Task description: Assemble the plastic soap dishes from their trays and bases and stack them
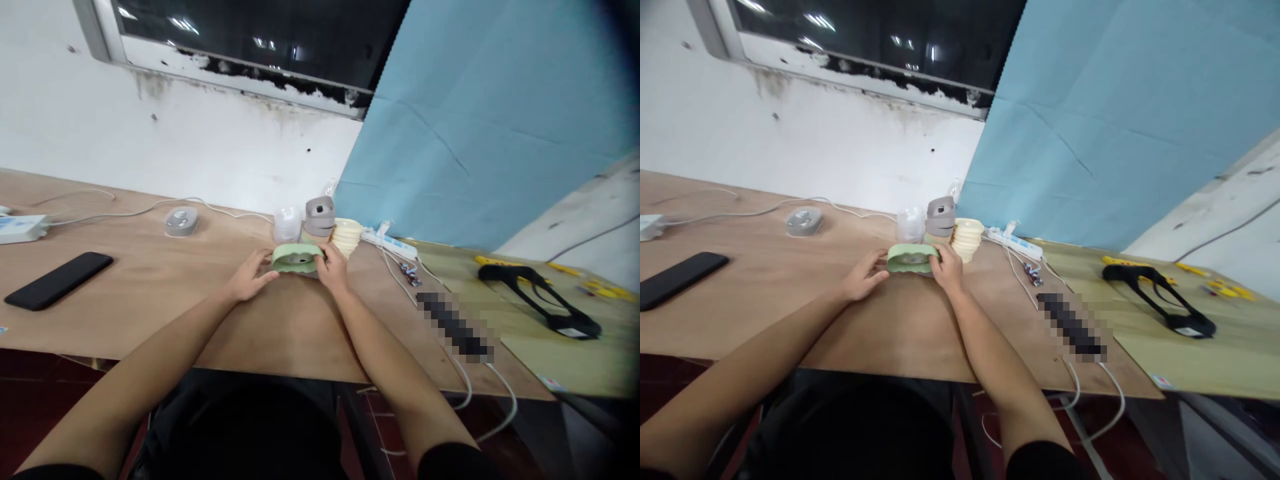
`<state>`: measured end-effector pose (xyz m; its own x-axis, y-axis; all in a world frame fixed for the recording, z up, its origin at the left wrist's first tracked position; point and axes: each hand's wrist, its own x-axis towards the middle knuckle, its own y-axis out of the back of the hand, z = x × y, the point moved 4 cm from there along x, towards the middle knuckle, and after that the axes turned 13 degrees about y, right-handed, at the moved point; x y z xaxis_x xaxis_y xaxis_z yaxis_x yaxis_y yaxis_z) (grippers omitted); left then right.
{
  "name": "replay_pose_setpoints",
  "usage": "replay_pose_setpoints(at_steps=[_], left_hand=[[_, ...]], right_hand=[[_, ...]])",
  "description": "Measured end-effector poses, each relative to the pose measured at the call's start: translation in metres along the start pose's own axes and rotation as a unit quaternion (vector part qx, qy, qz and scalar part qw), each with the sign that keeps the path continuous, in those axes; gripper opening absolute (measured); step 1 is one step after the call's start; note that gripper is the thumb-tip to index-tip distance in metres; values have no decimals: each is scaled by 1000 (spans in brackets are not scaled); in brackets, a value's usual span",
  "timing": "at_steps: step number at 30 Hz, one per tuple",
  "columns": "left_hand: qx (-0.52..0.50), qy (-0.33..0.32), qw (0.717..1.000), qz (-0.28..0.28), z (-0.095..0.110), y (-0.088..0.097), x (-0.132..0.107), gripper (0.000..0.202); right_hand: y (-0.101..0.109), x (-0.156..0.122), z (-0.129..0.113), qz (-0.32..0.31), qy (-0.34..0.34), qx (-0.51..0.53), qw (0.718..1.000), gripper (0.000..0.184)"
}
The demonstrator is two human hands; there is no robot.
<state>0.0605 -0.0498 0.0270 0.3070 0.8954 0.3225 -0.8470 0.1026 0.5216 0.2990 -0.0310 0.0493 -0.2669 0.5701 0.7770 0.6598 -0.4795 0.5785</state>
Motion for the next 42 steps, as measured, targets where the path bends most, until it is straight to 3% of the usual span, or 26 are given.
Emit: replay_pose_setpoints(at_steps=[4, 8, 10, 13, 16, 22, 24, 27, 30, 34, 39, 42], left_hand=[[52, 46, 997, 26, -14, 3, 4, 60], [73, 44, 996, 30, -21, 5, 8, 48], [78, 37, 996, 27, -21, 6, 9, 45], [85, 30, 996, 15, -18, 5, 8, 43], [90, 36, 995, 10, -16, 4, 6, 43], [116, 22, 993, 18, -22, 9, 11, 40], [152, 8, 986, 68, -34, 23, 20, 38], [225, 36, 955, 190, -64, 60, 33, 38], [302, 91, 910, 269, -96, 103, 40, 41], [329, 213, 846, 363, -128, 155, 34, 52], [303, 310, 824, 365, -150, 187, 29, 75], [290, 323, 835, 338, -159, 196, 34, 78]], right_hand=[[11, -6, 42, 111, -201, 50, 972, 36], [-4, -21, 77, 41, -356, 228, 905, 38], [-10, -26, 84, 22, -381, 280, 881, 39], [-9, -29, 89, 67, -396, 273, 874, 42], [-9, -31, 89, 78, -402, 255, 876, 40], [-16, -32, 88, 35, -377, 231, 896, 38], [-19, -32, 87, 24, -369, 224, 902, 39], [-21, -33, 88, 12, -353, 215, 911, 41], [-23, -34, 94, 7, -330, 198, 923, 43], [-28, -35, 102, 1, -312, 200, 929, 44], [-31, -35, 105, 7, -295, 192, 936, 43], [-30, -33, 103, 2, -274, 170, 947, 44]])
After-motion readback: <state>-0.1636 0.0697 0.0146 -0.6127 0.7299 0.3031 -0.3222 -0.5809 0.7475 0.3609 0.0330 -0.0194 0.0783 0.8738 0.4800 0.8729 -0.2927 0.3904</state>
